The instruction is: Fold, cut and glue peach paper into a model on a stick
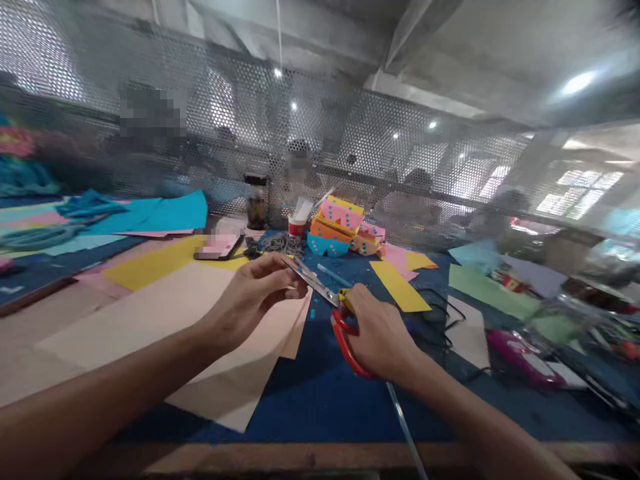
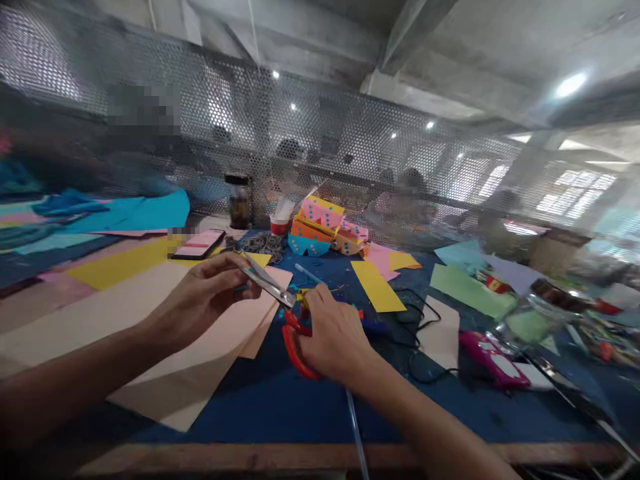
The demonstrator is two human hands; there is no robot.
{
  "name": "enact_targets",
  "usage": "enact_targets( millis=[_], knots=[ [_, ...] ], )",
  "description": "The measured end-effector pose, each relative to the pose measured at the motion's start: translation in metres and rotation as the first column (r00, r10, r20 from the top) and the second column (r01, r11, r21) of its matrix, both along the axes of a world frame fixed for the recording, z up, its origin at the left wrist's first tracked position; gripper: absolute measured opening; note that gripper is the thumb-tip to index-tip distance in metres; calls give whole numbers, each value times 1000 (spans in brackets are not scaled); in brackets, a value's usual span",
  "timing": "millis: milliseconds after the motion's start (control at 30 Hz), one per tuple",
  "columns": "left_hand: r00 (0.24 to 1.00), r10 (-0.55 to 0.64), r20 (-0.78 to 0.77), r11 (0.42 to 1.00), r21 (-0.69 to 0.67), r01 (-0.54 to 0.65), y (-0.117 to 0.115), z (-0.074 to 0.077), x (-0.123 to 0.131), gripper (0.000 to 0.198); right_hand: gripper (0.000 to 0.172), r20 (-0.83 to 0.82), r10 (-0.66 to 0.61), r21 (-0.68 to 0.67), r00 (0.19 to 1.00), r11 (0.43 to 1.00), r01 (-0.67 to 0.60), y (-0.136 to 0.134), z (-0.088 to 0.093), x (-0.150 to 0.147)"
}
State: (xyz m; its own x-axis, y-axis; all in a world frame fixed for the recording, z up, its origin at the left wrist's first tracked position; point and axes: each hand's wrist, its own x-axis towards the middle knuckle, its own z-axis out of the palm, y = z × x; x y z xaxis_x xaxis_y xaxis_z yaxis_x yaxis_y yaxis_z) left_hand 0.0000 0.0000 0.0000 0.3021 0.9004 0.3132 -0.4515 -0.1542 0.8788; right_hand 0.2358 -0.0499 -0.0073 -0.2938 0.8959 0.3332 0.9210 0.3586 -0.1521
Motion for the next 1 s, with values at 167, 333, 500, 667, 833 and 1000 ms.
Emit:
enact_targets(
  millis=[167,333,500,667,833,1000],
  knots=[
    [1000,8,5,1000,-13,-8,2,-2,3,20,8,-19,6,-58,1000,998,-8,-3,5,-2],
    [1000,10,0,1000,-25,-10,3,-2,3,20,10,-34,1,-76,999,997,-3,-4,6,-2],
    [1000,7,4,1000,-26,-7,3,-2,3,21,9,-35,0,-88,999,996,-3,-4,5,-2],
    [1000,10,1,1000,-22,-10,4,-3,3,22,6,-37,27,-80,999,996,-29,-3,3,-1],
    [1000,4,-5,1000,-18,-4,4,-3,2,21,6,-38,28,-91,999,995,-31,-4,3,-1],
    [1000,17,-18,1000,-23,-17,3,-3,2,22,4,-32,20,-86,999,996,-23,-5,3,-2]
  ],
)
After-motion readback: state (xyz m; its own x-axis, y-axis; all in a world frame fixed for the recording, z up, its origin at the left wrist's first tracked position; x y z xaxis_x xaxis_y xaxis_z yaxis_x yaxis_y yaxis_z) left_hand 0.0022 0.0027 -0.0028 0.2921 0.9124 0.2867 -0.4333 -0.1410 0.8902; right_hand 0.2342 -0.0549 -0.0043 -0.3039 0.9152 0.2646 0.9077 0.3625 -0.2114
